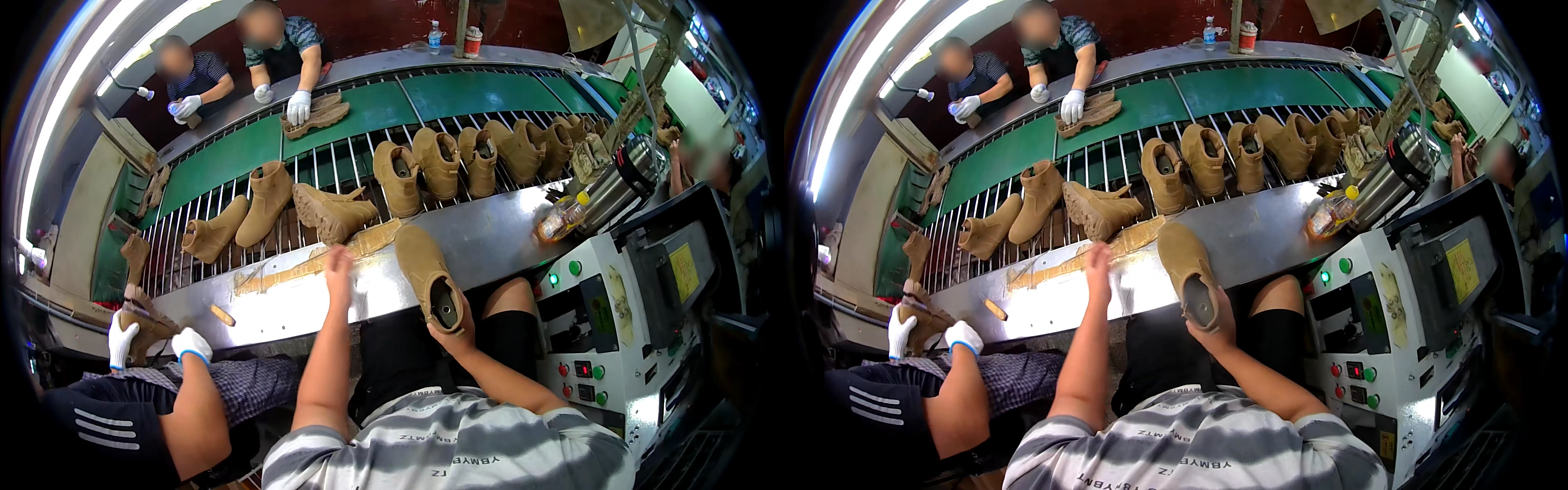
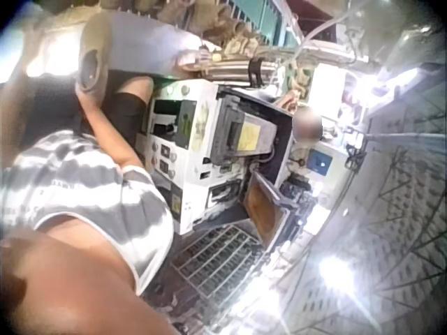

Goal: The person picks up a boot from a conveyor belt, places it inside a machine press, and then removes the boot after the machine cycle is complete.

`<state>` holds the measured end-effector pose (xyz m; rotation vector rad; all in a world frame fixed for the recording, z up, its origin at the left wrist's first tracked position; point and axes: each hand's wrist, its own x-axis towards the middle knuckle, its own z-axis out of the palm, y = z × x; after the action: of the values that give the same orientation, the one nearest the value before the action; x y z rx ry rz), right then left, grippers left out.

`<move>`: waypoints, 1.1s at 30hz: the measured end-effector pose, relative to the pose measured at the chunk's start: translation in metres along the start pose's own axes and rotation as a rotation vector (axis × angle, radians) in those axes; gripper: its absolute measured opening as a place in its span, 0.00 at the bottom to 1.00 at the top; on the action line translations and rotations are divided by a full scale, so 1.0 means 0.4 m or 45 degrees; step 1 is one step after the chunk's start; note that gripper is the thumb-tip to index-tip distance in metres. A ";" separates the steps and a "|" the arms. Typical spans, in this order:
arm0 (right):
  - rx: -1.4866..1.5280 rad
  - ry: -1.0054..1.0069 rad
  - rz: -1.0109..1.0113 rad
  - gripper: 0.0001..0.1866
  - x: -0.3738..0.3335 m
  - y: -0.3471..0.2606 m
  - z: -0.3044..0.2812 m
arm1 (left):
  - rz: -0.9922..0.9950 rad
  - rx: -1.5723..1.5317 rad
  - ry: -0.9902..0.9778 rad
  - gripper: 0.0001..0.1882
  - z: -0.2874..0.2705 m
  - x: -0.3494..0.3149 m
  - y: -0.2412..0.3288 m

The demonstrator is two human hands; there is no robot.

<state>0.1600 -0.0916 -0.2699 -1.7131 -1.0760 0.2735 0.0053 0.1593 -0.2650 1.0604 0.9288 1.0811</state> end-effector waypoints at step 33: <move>0.355 0.356 0.388 0.26 0.736 -0.158 0.511 | -0.622 -1.739 0.008 0.38 -0.221 -0.032 0.046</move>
<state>0.1654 0.2679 -0.2134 -1.6006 -0.5444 0.3466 -0.0857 0.1669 -0.2678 -0.2922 0.2384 0.9789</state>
